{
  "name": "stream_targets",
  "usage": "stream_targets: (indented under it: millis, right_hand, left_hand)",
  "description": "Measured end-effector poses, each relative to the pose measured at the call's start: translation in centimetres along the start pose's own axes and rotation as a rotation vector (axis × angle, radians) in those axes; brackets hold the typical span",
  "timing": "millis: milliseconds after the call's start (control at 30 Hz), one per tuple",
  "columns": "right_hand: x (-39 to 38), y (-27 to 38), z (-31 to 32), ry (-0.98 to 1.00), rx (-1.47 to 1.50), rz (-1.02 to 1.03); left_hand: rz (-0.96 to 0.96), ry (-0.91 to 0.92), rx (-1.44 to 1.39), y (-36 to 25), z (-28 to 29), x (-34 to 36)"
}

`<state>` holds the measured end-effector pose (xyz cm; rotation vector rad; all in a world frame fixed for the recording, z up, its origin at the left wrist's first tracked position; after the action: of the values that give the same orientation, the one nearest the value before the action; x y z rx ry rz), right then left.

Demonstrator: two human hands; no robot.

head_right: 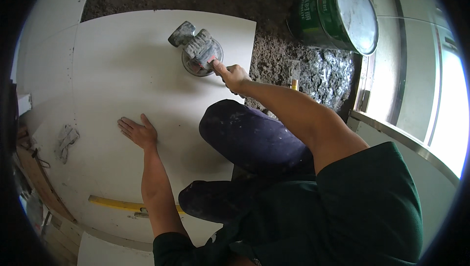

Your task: Installing a large floor tile using a suction cup vibrator tool to position and settle it into the mortar.

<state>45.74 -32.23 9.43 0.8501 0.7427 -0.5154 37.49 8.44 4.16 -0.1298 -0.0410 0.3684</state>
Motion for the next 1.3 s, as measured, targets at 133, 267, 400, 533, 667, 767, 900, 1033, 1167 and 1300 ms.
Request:
stream_targets:
  millis: [133, 267, 400, 533, 667, 767, 900, 1033, 1167, 1300]
  right_hand:
    - [-1.1, 1.3, -0.5, 0.024, 0.032, -0.031]
    - [-1.1, 1.0, -0.6, 0.021, 0.072, -0.037]
    - [-1.0, 0.8, -0.6, 0.011, 0.087, -0.052]
    - [-0.9, 0.6, -0.7, 0.013, 0.094, -0.058]
    - [-0.5, 0.3, -0.9, -0.005, 0.096, -0.065]
    - [-1.5, 2.4, -2.5, -0.078, 0.135, -0.031]
    - [-2.0, 1.8, -0.6, -0.148, 0.183, 0.003]
    - [0.9, -2.1, 1.0, -0.117, 0.213, -0.046]
    - [0.5, -1.0, -0.8, 0.005, 0.29, -0.049]
    - [0.6, -1.2, -1.1, -0.032, 0.262, -0.152]
  left_hand:
    - [-0.006, -0.003, 0.024, 0.9, -0.2, -0.1]
    - [-0.017, -0.032, 0.037, 0.7, -0.2, -0.2]
    - [0.008, -0.007, 0.011, 0.4, -0.2, 0.0]
    - [0.009, -0.008, 0.002, 0.3, -0.3, -0.1]
    - [0.005, -0.009, 0.007, 0.5, -0.5, -0.1]
    - [0.019, 0.003, 0.093, 2.7, -0.7, -0.5]
    - [0.04, 0.047, 0.035, 0.7, 0.0, 0.0]
    - [0.061, 0.037, -0.113, -0.9, 0.4, 0.3]
    - [0.152, 0.065, -0.114, 1.4, 0.9, -0.3]
    - [0.154, 0.123, -0.139, 2.7, 1.1, -0.5]
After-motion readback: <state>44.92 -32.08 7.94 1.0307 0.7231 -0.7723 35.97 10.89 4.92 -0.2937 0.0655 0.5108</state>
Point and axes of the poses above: each hand's wrist, its own x-axis towards the middle knuckle, its own z-axis out of the back of the hand, y = z × x, the point moved 3 cm from there along x, towards the middle knuckle
